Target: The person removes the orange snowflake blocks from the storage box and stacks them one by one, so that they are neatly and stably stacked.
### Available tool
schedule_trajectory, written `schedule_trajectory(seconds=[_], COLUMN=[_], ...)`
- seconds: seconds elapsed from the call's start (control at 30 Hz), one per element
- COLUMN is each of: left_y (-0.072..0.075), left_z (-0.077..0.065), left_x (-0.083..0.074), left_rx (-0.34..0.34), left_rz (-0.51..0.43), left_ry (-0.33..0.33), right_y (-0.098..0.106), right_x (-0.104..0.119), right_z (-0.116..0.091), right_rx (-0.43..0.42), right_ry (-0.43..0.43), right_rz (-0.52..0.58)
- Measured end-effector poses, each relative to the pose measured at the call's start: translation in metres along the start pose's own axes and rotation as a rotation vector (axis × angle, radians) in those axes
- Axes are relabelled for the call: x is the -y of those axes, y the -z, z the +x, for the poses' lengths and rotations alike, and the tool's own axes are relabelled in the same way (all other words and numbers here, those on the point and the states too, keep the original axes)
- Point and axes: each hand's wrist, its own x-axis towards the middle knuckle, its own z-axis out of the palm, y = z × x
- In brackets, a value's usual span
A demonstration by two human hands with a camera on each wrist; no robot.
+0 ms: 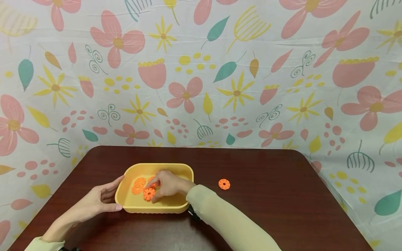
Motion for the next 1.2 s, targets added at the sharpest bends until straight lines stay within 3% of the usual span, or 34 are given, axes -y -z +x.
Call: schedule_trajectory(seconds=[0.33,0.83,1.2], left_y=[0.000,0.000,-0.001], left_z=[0.001,0.000,0.000], left_x=[0.002,0.004,0.003], left_rx=[0.007,0.008,0.001], left_rz=[-0.003,-0.001,-0.005], left_ry=[0.001,-0.012,-0.011], right_y=[0.005,0.012,0.029], right_x=[0.002,0.003,0.016], right_z=[-0.003,-0.010,-0.030], right_rx=[-0.010,-0.033,-0.083], right_ry=[0.015,-0.014,0.012], right_rz=[0.127,0.158,0.149])
